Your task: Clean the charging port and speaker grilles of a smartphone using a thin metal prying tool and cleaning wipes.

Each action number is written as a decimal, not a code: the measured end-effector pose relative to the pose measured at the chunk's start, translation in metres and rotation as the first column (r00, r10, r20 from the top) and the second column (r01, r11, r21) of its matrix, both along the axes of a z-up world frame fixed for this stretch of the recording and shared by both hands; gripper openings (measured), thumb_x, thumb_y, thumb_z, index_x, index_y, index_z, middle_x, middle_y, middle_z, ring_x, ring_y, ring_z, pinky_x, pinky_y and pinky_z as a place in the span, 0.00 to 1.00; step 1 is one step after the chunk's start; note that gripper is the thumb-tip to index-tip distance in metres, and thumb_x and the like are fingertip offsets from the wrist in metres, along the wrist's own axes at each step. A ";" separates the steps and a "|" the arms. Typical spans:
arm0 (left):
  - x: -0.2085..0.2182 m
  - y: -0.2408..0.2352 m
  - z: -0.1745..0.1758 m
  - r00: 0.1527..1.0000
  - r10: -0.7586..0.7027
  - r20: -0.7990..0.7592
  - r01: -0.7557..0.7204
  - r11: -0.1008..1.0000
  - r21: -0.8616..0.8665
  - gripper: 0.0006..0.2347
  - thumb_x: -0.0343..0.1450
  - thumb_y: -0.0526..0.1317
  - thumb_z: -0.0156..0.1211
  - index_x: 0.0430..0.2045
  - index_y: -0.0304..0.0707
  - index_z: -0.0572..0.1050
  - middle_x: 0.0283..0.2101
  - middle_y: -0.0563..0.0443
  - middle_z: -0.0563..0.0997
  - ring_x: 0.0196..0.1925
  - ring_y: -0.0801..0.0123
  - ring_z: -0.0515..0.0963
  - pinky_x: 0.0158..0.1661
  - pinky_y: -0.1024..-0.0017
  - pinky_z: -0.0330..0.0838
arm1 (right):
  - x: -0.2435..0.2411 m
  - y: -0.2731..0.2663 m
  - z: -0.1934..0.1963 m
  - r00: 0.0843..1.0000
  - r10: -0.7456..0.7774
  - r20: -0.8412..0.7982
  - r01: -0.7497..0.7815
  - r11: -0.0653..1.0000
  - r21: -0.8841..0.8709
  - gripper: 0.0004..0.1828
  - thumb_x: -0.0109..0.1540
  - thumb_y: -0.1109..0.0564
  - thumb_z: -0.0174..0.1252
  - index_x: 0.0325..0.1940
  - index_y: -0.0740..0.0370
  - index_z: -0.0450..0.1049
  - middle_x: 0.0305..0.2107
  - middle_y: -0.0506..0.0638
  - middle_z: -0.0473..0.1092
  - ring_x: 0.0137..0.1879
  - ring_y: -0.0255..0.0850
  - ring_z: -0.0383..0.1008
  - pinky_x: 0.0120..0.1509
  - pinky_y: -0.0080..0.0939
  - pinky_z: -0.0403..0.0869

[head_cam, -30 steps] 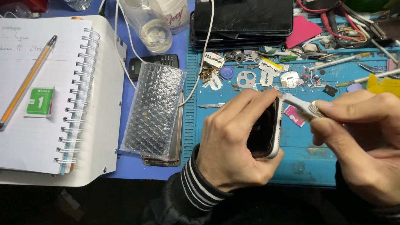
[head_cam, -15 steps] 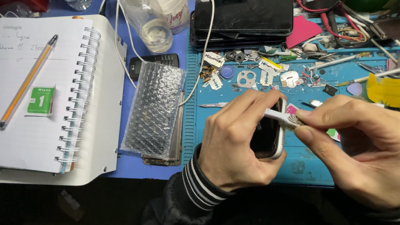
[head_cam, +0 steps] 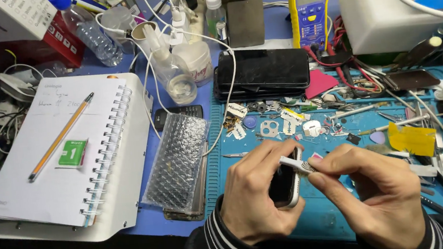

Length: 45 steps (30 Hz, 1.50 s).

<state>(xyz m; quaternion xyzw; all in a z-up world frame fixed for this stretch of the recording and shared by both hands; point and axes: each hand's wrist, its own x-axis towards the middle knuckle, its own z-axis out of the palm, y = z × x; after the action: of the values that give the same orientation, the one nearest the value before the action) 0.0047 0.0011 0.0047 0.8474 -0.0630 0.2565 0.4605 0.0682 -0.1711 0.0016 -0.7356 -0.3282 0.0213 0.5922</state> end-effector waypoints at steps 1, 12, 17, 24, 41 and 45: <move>0.000 0.000 -0.001 1.000 -0.003 -0.001 0.003 1.000 -0.004 0.23 0.53 0.35 0.61 0.44 0.32 0.74 0.37 0.45 0.79 0.26 0.61 0.76 0.30 0.69 0.74 | -0.002 -0.001 -0.001 1.000 0.019 -0.011 -0.019 1.000 0.012 0.09 0.50 0.73 0.65 0.33 0.71 0.77 0.28 0.52 0.79 0.31 0.35 0.76 0.38 0.30 0.76; 0.000 -0.002 -0.004 1.000 0.000 0.020 0.000 1.000 -0.002 0.23 0.53 0.35 0.61 0.43 0.31 0.74 0.38 0.44 0.79 0.29 0.60 0.78 0.32 0.68 0.76 | 0.003 -0.005 -0.011 0.944 0.114 -0.309 -0.085 0.991 0.107 0.05 0.56 0.72 0.63 0.36 0.72 0.78 0.27 0.55 0.76 0.25 0.35 0.70 0.28 0.30 0.71; 0.000 -0.003 -0.003 0.999 -0.003 0.034 0.003 1.000 0.012 0.22 0.54 0.34 0.60 0.44 0.29 0.73 0.39 0.42 0.79 0.31 0.55 0.80 0.34 0.67 0.77 | -0.007 0.008 -0.002 0.775 -0.049 0.630 0.107 0.993 -0.054 0.10 0.51 0.75 0.67 0.35 0.74 0.78 0.27 0.58 0.75 0.25 0.40 0.70 0.29 0.35 0.69; -0.001 -0.003 -0.003 1.000 0.005 0.012 -0.005 1.000 0.021 0.23 0.54 0.36 0.61 0.44 0.33 0.73 0.38 0.45 0.79 0.29 0.57 0.78 0.33 0.67 0.75 | -0.004 0.000 -0.013 0.980 -0.039 0.197 0.040 0.999 0.001 0.15 0.48 0.74 0.66 0.37 0.73 0.75 0.28 0.55 0.77 0.28 0.37 0.75 0.36 0.31 0.75; -0.001 -0.001 -0.008 1.000 -0.003 0.001 0.003 1.000 -0.012 0.24 0.55 0.34 0.61 0.47 0.29 0.73 0.41 0.44 0.79 0.33 0.58 0.79 0.36 0.69 0.76 | 0.000 -0.005 -0.018 0.958 0.082 -0.275 -0.051 0.992 0.118 0.06 0.58 0.73 0.61 0.38 0.73 0.75 0.28 0.55 0.74 0.26 0.36 0.70 0.30 0.29 0.72; 0.000 -0.003 -0.010 1.000 0.001 0.013 -0.001 1.000 -0.005 0.25 0.55 0.34 0.61 0.49 0.29 0.71 0.43 0.42 0.79 0.36 0.54 0.82 0.39 0.67 0.78 | -0.006 0.003 -0.011 0.686 -0.015 0.727 0.097 0.993 -0.071 0.10 0.57 0.78 0.67 0.41 0.75 0.79 0.31 0.62 0.74 0.29 0.45 0.70 0.35 0.42 0.72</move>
<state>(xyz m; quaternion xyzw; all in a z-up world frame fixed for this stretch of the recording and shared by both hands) 0.0042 -0.0020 -0.0052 0.8447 -0.0648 0.2625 0.4619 0.0624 -0.1680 -0.0095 -0.7235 -0.5112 -0.2720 0.3759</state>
